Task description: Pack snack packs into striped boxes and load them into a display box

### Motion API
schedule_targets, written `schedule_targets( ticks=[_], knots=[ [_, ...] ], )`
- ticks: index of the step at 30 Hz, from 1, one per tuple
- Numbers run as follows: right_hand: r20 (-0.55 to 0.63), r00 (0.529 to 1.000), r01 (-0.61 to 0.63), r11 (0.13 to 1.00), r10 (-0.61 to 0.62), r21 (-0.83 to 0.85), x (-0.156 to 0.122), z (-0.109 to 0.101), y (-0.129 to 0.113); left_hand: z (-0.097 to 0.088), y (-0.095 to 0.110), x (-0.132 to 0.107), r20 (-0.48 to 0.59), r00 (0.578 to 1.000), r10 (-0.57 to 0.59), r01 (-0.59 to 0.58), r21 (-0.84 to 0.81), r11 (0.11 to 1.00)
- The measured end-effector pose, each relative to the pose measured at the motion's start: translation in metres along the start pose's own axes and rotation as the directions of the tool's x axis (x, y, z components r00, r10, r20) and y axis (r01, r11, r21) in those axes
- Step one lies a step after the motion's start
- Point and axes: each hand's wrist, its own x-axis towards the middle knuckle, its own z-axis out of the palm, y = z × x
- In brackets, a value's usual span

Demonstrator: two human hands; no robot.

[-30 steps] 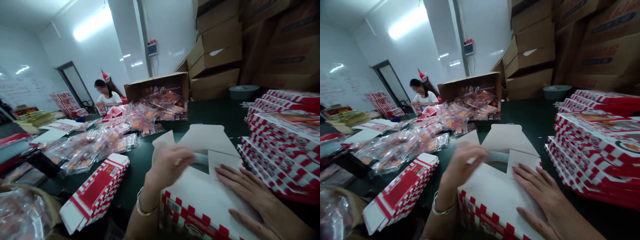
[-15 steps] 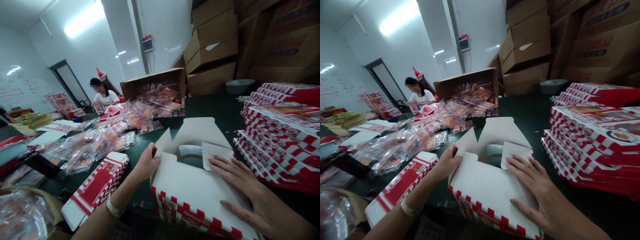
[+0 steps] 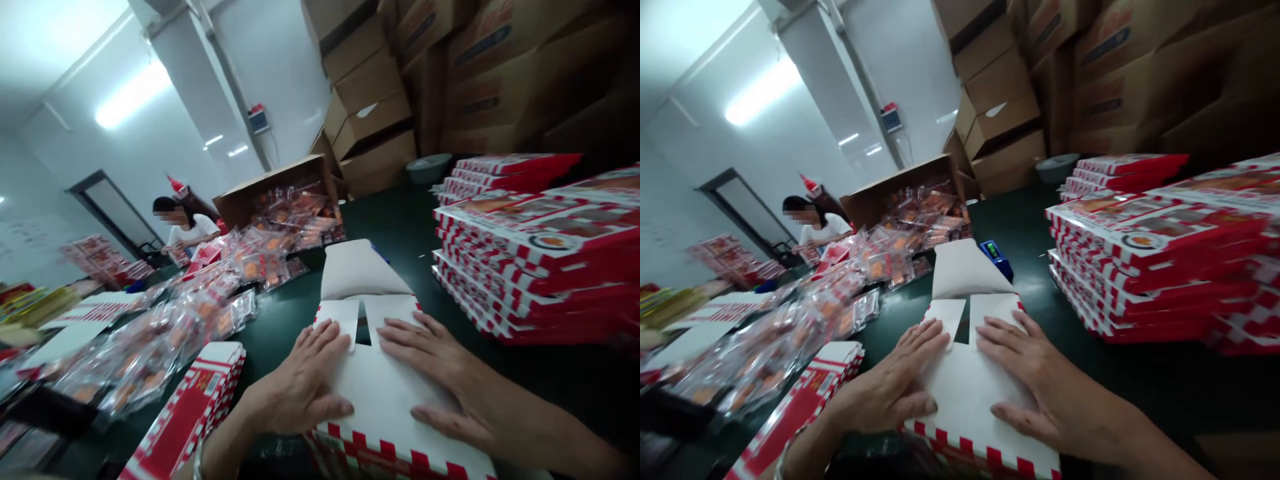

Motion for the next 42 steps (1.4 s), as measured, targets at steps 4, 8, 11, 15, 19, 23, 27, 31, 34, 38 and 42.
schedule_targets(
  ticks=[4,8,11,15,19,23,27,31,34,38,42],
  knots=[
    [0.042,0.999,-0.036,0.999,0.034,0.041,0.001,-0.017,-0.006,-0.007,0.007,0.02,0.074,0.991,0.109,-0.113,0.06,0.992],
    [0.036,0.999,-0.026,0.998,0.024,0.061,-0.006,-0.01,-0.009,0.013,-0.002,0.04,0.094,0.965,0.245,-0.254,0.108,0.961],
    [-0.13,0.987,-0.078,0.988,0.096,0.134,-0.011,-0.01,0.001,0.04,-0.015,0.045,0.045,0.956,0.289,-0.292,0.202,0.935],
    [-0.57,0.695,-0.405,0.893,0.439,0.195,0.027,-0.046,0.03,0.06,-0.021,0.039,-0.026,0.951,0.309,-0.294,0.236,0.926],
    [-0.188,0.942,-0.212,0.927,0.278,0.309,0.077,-0.071,0.04,0.055,-0.013,0.036,-0.008,0.963,0.268,-0.262,0.182,0.948],
    [0.222,0.973,0.008,0.975,-0.059,0.222,0.066,-0.053,0.025,0.037,-0.003,0.039,-0.122,0.948,0.295,-0.28,0.124,0.952],
    [0.221,0.968,0.106,0.992,-0.117,0.062,0.044,-0.026,0.026,0.015,0.001,0.022,-0.285,0.903,0.322,-0.32,0.055,0.946],
    [0.175,0.983,0.064,0.998,-0.062,-0.007,0.057,-0.014,0.028,0.017,-0.004,-0.013,-0.573,0.8,0.179,-0.166,0.076,0.983],
    [0.19,0.975,-0.096,0.989,0.116,-0.11,0.082,-0.014,0.023,0.04,-0.006,-0.031,-0.546,0.838,-0.015,0.009,-0.015,1.0],
    [0.379,0.878,-0.224,0.951,0.292,-0.215,0.108,-0.015,0.018,0.072,0.001,-0.038,-0.514,0.857,-0.045,0.049,-0.006,0.999],
    [0.372,0.852,-0.246,0.908,0.369,-0.338,0.113,-0.004,0.013,0.083,0.01,-0.039,-0.561,0.828,-0.018,0.018,-0.005,1.0]
  ],
)
